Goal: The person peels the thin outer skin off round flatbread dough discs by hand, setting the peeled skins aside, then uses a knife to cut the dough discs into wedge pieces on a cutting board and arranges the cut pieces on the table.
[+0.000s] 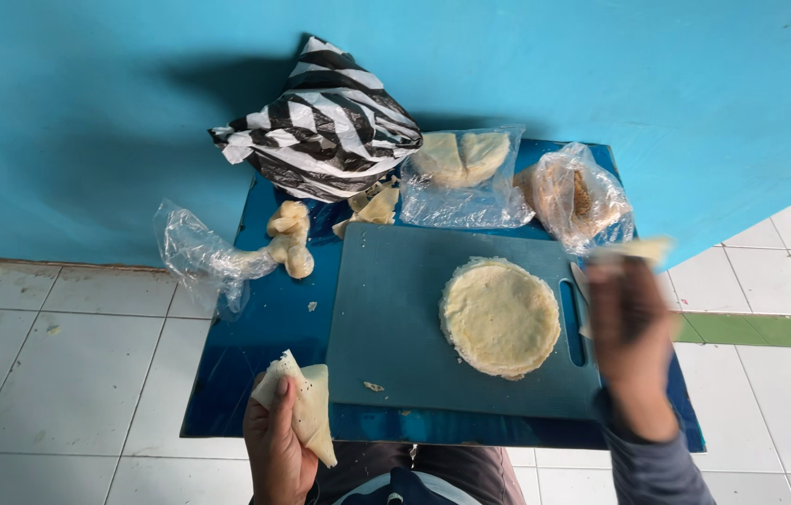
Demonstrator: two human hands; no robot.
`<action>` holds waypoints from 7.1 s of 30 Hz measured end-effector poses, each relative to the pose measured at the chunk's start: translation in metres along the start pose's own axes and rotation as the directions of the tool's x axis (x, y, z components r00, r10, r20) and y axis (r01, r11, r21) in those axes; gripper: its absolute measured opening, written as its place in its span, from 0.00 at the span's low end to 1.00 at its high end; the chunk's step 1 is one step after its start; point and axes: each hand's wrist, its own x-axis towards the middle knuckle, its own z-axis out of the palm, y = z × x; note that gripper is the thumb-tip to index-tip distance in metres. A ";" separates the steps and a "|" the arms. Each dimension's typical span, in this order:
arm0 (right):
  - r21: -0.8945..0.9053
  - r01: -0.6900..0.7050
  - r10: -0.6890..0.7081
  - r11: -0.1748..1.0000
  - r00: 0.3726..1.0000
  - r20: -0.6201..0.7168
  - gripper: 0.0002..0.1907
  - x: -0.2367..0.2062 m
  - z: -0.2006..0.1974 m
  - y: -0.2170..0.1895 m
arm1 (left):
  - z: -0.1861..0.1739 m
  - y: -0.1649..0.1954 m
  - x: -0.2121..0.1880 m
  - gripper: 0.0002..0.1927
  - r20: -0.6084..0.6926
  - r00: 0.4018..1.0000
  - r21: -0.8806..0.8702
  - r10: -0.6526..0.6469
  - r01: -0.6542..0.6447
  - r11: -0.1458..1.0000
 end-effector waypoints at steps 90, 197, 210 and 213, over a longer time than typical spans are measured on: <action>-0.092 -0.059 0.085 0.994 0.944 0.320 0.12 -0.007 -0.018 0.036 | 0.259 -0.006 0.030 0.10 0.898 0.410 0.301 0.162 -0.838 0.454; -0.063 0.883 -0.720 0.465 0.419 0.553 0.23 0.122 0.233 -0.146 | 0.142 0.151 0.197 0.19 0.411 0.494 0.218 0.766 -0.869 0.444; -0.008 0.679 -0.340 0.734 0.378 0.861 0.19 0.102 0.132 -0.085 | 0.168 0.119 0.179 0.25 0.952 0.012 0.115 0.305 -0.940 -0.322; -0.127 0.524 -0.215 0.842 0.542 0.812 0.18 0.102 0.050 -0.058 | 0.178 0.104 0.166 0.25 0.986 0.063 0.113 0.154 -0.933 -0.342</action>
